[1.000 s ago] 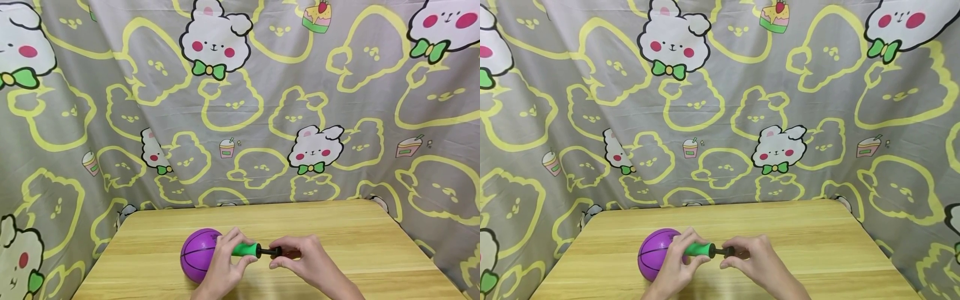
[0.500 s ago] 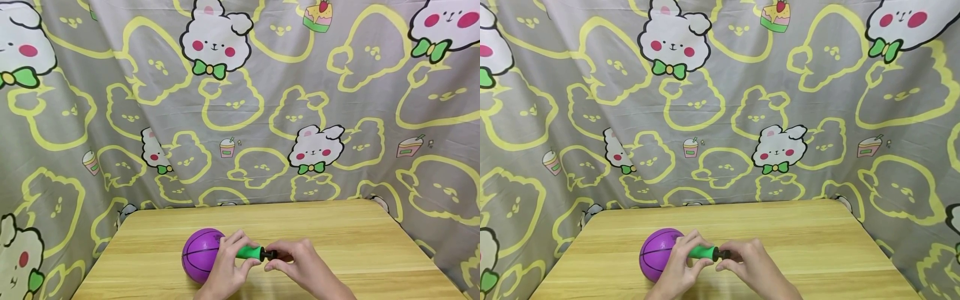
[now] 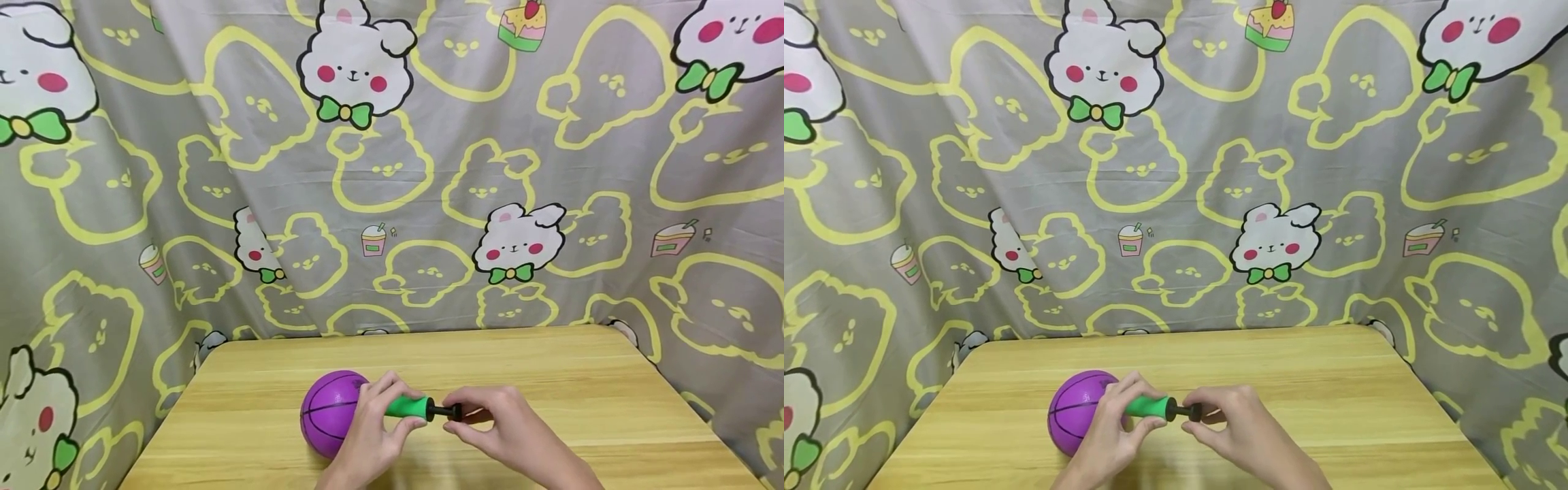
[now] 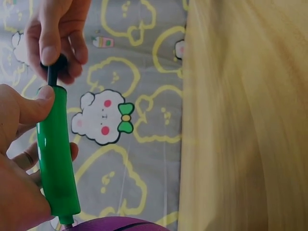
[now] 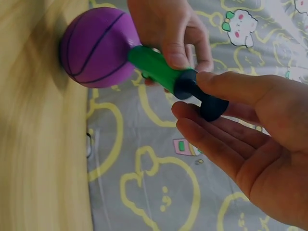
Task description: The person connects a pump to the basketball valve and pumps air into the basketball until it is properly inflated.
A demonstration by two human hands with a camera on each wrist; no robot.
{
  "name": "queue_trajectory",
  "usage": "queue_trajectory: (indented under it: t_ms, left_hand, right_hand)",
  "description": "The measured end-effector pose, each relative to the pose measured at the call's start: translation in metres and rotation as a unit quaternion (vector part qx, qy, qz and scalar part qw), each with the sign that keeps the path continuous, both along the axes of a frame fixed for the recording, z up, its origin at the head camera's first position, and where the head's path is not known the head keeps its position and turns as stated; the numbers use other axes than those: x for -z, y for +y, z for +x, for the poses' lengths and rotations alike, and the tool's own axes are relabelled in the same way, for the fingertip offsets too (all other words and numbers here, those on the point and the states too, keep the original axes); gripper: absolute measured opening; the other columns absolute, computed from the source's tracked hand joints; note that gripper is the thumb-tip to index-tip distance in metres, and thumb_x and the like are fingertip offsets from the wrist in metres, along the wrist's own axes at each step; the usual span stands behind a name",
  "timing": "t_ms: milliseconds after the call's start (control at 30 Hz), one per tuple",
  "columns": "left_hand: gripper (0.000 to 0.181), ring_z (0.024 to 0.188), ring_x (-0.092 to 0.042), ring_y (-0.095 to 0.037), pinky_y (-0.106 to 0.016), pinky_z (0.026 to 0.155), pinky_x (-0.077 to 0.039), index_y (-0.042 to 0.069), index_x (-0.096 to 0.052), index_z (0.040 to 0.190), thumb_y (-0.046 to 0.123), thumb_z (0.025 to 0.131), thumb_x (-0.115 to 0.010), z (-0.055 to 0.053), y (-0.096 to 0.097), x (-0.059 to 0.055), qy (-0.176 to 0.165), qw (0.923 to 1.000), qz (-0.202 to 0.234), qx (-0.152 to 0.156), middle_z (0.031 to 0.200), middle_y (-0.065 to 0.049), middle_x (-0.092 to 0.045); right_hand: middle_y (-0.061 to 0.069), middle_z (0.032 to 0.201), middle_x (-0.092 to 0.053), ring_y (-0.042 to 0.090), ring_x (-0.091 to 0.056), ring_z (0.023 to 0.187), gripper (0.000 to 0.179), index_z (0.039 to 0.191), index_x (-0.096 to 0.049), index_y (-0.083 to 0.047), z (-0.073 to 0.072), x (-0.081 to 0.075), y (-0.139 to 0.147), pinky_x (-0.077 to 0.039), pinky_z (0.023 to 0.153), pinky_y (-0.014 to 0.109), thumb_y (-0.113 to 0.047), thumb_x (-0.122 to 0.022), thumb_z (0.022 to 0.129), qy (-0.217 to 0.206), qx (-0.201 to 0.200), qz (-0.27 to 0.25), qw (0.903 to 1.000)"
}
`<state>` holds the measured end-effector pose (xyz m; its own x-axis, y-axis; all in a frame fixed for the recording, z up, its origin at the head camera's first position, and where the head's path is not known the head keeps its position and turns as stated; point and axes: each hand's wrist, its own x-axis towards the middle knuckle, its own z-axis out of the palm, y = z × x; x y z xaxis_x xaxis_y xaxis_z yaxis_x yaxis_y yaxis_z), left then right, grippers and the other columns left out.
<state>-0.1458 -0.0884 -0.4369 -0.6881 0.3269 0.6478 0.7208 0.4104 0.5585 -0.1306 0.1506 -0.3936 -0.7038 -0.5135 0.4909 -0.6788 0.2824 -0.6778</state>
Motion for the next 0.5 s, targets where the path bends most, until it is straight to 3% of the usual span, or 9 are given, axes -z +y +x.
queue_trajectory:
  t_ms: [233, 400, 500]
  left_hand:
    - [0.025, 0.097, -0.054, -0.005, -0.034, 0.087, -0.033, 0.029, -0.069, 0.107, 0.026, 0.086, -0.082, -0.002, -0.005, -0.002, -0.012, 0.9998, 0.007, -0.017, 0.105, 0.020, -0.059]
    - [0.026, 0.096, -0.054, -0.005, -0.033, 0.086, -0.034, 0.029, -0.069, 0.108, 0.024, 0.086, -0.082, -0.005, -0.010, -0.004, 0.006, 0.9995, 0.011, -0.028, 0.104, 0.020, -0.058]
    - [0.027, 0.085, -0.052, -0.004, -0.032, 0.084, -0.034, 0.028, -0.070, 0.109, 0.023, 0.086, -0.082, -0.007, -0.013, -0.005, 0.023, 0.9990, 0.015, -0.036, 0.104, 0.019, -0.059]
  right_hand:
    - [-0.002, 0.103, -0.075, 0.007, -0.073, 0.085, 0.016, 0.109, -0.074, -0.015, 0.003, -0.009, 0.012, -0.059, 0.068, 0.024, -0.011, -0.076, 0.093, 0.016, 0.013, 0.001, 0.9998]
    - [-0.007, 0.101, -0.073, 0.007, -0.073, 0.085, 0.020, 0.108, -0.073, -0.017, 0.005, -0.016, 0.022, -0.059, 0.068, 0.025, -0.007, -0.078, 0.091, 0.031, 0.033, 0.004, 0.9990]
    - [-0.008, 0.101, -0.072, 0.010, -0.073, 0.085, 0.027, 0.108, -0.073, -0.018, 0.006, -0.021, 0.029, -0.059, 0.068, 0.026, -0.001, -0.079, 0.088, 0.054, 0.039, -0.006, 0.9978]
